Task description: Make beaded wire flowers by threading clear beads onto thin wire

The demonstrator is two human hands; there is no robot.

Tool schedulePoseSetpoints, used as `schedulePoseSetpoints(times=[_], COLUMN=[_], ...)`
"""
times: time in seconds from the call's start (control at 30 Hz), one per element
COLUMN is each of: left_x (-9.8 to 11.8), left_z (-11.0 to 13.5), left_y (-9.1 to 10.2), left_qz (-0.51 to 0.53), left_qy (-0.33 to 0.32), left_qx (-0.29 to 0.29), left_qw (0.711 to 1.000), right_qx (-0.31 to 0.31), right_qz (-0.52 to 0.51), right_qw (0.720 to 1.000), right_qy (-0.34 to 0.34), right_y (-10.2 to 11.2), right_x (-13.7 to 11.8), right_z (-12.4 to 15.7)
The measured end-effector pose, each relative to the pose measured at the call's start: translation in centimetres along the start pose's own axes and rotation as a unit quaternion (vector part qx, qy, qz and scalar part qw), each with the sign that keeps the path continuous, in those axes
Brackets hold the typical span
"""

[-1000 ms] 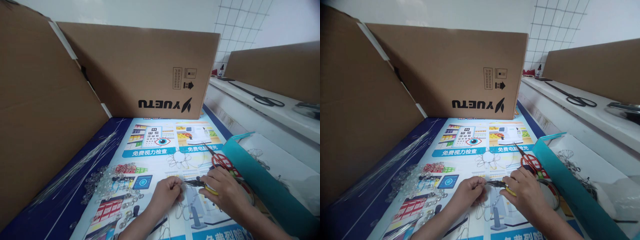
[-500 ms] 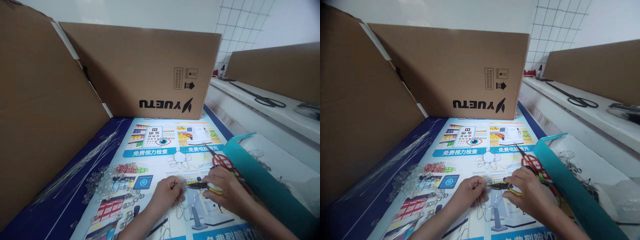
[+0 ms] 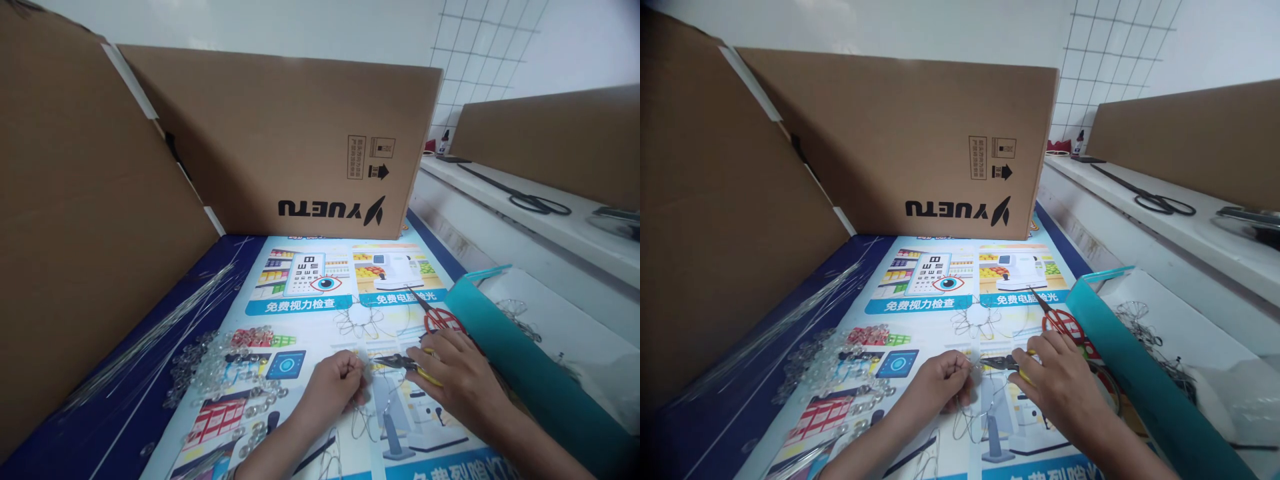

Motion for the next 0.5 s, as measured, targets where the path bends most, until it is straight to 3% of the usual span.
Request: schedulePoseSetpoints(times=[0.23,0.5], left_x=[0.1,0.2], left_z=[0.0,0.2], left_y=[-0.1,-0.4], left_qz=[0.002,0.007], left_qy=[0.001,0.006], left_qx=[-0.005,-0.013], left_qw=[1.000,1.000], right_qx=[-0.069,-0.043], right_qz=[0.044,0.063], right_qw=[0.996,0.996], right_qy=[0.035,0.050], right_y=[-0.5,-0.7], right_x=[-0.8,-1.6], right_z=[-0.1,0.0])
Point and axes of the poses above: each hand's wrist, its own z-axis away from the middle knuckle, its own y-axis out of the back of the hand, x = y × z, the point moved 5 cm from there along -z, towards the middle knuckle, and after that the axes turned 12 degrees about z, right-handed, at the moved point
